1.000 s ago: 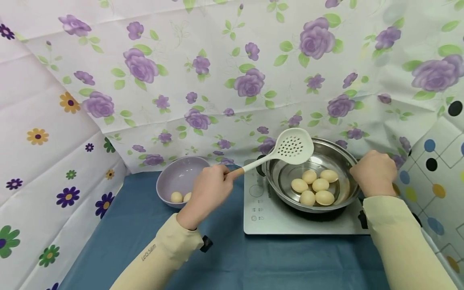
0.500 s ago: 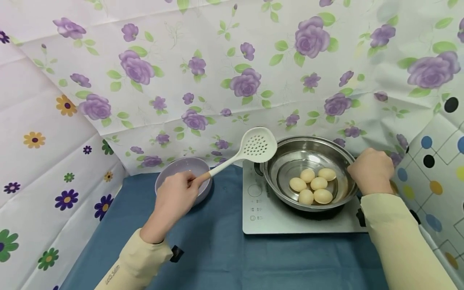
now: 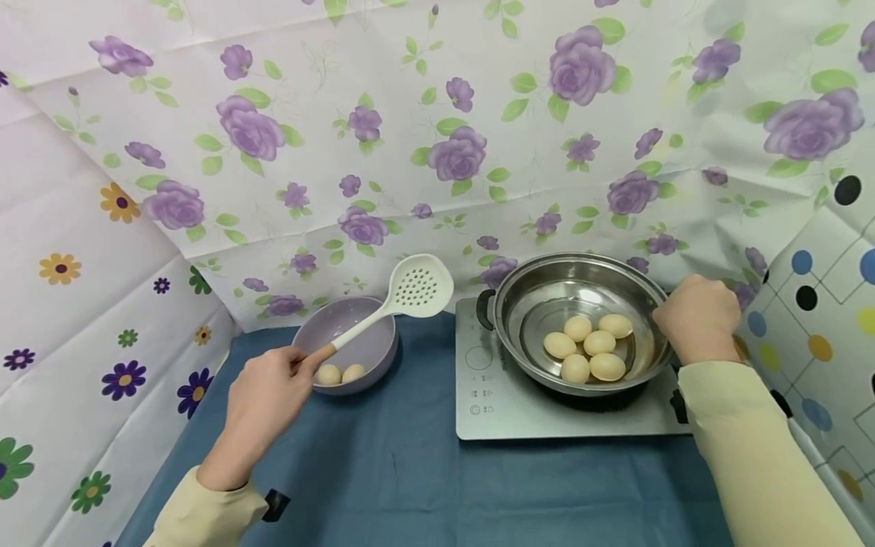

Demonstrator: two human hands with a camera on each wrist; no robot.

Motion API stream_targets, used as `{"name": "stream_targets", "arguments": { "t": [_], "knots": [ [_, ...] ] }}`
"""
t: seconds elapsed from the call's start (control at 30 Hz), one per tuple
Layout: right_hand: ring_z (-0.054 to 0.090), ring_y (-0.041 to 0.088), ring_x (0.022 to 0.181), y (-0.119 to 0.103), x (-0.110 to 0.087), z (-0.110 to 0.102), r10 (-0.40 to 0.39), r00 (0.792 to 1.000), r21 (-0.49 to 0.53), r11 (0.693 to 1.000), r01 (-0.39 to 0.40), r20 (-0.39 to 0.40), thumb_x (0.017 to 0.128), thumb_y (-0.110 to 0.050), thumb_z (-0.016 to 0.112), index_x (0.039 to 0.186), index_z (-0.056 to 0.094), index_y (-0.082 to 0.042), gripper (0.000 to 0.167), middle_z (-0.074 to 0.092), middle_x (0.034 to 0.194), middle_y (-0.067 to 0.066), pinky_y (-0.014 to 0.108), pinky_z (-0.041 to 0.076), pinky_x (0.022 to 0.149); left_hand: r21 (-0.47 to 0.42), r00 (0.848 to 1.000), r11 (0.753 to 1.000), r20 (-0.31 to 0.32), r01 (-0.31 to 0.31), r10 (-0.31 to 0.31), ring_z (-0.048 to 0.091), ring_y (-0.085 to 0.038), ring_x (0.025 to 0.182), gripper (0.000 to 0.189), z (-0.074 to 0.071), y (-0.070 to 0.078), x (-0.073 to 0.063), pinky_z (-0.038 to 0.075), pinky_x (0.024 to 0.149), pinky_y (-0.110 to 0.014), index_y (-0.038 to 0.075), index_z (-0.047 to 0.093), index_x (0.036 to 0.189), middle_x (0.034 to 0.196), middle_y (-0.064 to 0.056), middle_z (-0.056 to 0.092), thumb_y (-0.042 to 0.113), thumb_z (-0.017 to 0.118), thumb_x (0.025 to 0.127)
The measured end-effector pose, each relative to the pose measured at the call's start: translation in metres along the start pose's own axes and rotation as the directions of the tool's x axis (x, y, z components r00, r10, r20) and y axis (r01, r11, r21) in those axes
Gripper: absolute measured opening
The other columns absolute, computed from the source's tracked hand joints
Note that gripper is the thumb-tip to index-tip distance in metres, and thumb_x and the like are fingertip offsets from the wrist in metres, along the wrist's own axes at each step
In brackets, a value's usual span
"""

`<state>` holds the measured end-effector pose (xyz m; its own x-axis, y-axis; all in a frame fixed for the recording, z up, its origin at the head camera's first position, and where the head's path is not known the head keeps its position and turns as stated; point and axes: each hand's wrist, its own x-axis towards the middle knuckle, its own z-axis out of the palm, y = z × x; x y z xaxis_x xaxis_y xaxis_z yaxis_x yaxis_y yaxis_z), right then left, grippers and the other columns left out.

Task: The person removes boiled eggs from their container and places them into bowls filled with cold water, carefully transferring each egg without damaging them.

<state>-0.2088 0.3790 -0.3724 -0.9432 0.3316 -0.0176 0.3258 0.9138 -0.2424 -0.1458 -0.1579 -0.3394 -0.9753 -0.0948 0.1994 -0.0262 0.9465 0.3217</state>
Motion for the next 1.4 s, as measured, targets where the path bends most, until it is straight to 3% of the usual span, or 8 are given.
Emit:
{"name": "stream_targets", "arguments": {
  "t": [0.43,0.7,0.83,1.07,1.4],
  "knots": [
    [0.051,0.033,0.054,0.001,0.000,-0.001,0.022,1.000,-0.004,1.000,-0.022,0.022,0.078,-0.029,0.059,0.060,0.053,-0.002,0.033,0.053,0.060,0.021,0.036,0.038,0.040,0.116,0.998,0.992,-0.038,0.053,-0.049,0.044,-0.017,0.042,0.026,-0.021,-0.043,-0.010,0.031,0.037,-0.031,0.012,0.069,0.081,0.055,-0.003,0.054,0.031,0.055,0.092],
    [0.053,0.035,0.057,0.001,0.001,-0.004,0.029,0.999,-0.011,1.000,-0.029,0.036,0.078,-0.031,0.060,0.066,0.057,0.004,0.037,0.054,0.065,0.025,0.037,0.040,0.040,0.237,0.997,0.969,-0.037,0.071,-0.064,0.041,-0.022,0.039,0.024,-0.029,-0.064,-0.016,0.028,0.034,-0.034,0.006,0.062,0.070,0.053,-0.008,0.050,0.019,0.052,0.089],
    [0.054,0.037,0.058,0.001,0.000,-0.006,0.032,0.999,-0.023,0.999,-0.031,0.036,0.078,-0.032,0.060,0.070,0.057,0.007,0.040,0.054,0.067,0.028,0.038,0.041,0.040,0.275,0.996,0.958,-0.018,0.084,-0.082,0.040,-0.023,0.039,0.028,-0.032,-0.068,-0.020,0.028,0.034,-0.035,0.005,0.060,0.067,0.050,-0.009,0.046,0.020,0.053,0.088],
    [0.053,0.037,0.058,0.000,-0.001,-0.007,0.036,0.999,-0.021,0.999,-0.035,0.042,0.079,-0.031,0.060,0.070,0.057,0.007,0.039,0.054,0.068,0.028,0.039,0.041,0.040,0.304,0.990,0.948,0.074,0.089,-0.117,0.043,-0.022,0.041,0.032,-0.037,-0.070,-0.026,0.030,0.034,-0.035,0.007,0.061,0.065,0.051,-0.008,0.047,0.025,0.054,0.091],
    [0.053,0.035,0.057,0.000,0.002,-0.002,0.033,0.999,-0.011,0.999,-0.033,0.042,0.078,-0.031,0.060,0.067,0.057,0.004,0.038,0.055,0.065,0.026,0.038,0.041,0.040,0.313,0.989,0.948,0.106,0.066,-0.103,0.044,-0.022,0.041,0.028,-0.034,-0.066,-0.027,0.031,0.034,-0.035,0.006,0.063,0.069,0.052,-0.007,0.048,0.024,0.056,0.090]
  ]
}}
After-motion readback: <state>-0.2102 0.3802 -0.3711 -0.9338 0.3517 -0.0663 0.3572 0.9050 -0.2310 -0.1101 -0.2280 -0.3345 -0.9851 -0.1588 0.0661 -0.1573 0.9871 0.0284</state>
